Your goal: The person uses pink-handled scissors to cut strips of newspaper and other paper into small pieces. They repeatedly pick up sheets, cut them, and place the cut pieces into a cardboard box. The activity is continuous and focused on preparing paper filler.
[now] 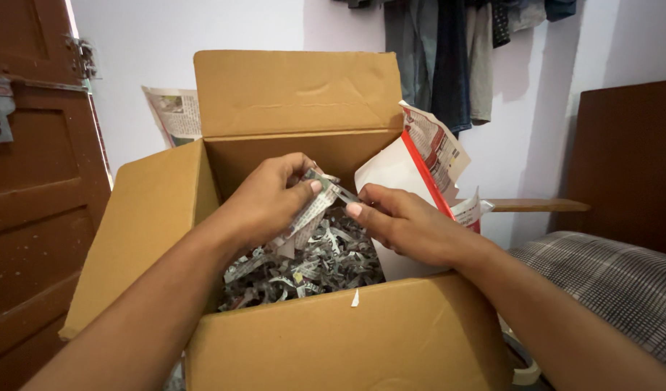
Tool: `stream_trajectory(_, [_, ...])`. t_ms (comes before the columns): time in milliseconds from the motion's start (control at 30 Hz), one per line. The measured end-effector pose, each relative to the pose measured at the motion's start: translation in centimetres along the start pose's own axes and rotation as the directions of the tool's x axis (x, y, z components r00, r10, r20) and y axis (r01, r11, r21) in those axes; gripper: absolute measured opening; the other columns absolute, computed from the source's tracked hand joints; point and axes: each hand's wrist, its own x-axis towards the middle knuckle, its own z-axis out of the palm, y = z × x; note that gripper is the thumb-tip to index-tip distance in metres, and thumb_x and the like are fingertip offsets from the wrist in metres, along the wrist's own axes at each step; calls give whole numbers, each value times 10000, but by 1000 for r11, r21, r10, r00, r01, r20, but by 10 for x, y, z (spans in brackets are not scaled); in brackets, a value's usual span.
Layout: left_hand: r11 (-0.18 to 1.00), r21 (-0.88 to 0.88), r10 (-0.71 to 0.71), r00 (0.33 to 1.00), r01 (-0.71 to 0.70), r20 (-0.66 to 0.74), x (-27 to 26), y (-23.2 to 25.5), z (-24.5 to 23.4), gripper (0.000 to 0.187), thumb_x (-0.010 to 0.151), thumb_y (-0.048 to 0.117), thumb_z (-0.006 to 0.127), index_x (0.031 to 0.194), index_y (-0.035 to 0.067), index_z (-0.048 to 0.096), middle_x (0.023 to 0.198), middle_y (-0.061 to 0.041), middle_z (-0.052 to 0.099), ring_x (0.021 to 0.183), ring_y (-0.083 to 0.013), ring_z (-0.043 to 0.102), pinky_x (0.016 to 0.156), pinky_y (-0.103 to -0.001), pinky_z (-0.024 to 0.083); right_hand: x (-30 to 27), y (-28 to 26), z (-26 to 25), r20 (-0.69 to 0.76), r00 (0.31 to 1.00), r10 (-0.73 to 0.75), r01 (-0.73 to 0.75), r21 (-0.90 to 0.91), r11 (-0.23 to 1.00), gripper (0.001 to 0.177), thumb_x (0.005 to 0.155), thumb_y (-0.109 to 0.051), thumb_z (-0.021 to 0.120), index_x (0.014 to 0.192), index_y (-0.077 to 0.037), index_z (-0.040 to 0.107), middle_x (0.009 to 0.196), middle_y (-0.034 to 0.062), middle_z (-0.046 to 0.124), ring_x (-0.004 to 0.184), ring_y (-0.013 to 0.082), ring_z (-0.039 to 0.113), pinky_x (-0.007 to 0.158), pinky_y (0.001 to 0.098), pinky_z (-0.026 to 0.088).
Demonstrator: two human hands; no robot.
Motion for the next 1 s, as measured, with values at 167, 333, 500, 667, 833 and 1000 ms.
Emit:
stream_trajectory(167, [999,-36,27,999,-25,47,-2,1,0,158,977,175,589,1062,62,660,817,-38,715,639,-91,614,541,-297,510,1,2,0,39,999,1,-4,77,997,387,1011,-445,528,867,-89,571,641,-28,487,541,77,433,481,268,368])
stream_trajectory(333, [1000,3,-7,999,7,50,-2,3,1,153,976,179,578,1056,69,649,816,-42,704,651,-114,590,577,-315,496,-1,0,0,37,999,14,-17,90,996,381,1008,-441,524,864,-92,573,638,-32,491,538,70,438,480,256,375])
stream_trajectory(500, [999,-18,48,999,-47,26,-3,4,1,158,985,180,575,1043,55,652,840,-40,717,708,-103,610,645,-309,517,-3,-3,0,25,999,33,-35,104,994,374,1019,-434,514,871,-95,569,644,-42,476,540,62,423,484,247,368])
stream_trajectory(667, [995,23,98,995,-98,-20,-4,4,1,149,991,173,569,1046,53,637,853,-33,704,759,-98,625,703,-297,532,-4,-4,0,24,998,62,-65,137,988,370,1021,-431,508,848,-105,540,639,-40,474,510,55,403,447,229,344])
stream_trajectory(833, [991,-50,126,992,-126,-11,-1,-1,2,153,1002,168,555,1051,42,625,861,-32,694,765,-92,616,706,-289,534,-2,-2,-2,71,992,101,-115,250,961,345,1018,-423,507,861,-116,517,631,-31,457,479,61,374,410,229,306])
stream_trajectory(1000, [982,-106,161,986,-155,50,0,-4,5,156,996,167,563,1059,40,626,871,-26,698,761,-80,622,689,-278,535,-2,-2,-1,119,990,80,-112,287,951,324,1012,-413,514,887,-115,544,631,-29,463,477,64,371,406,231,297])
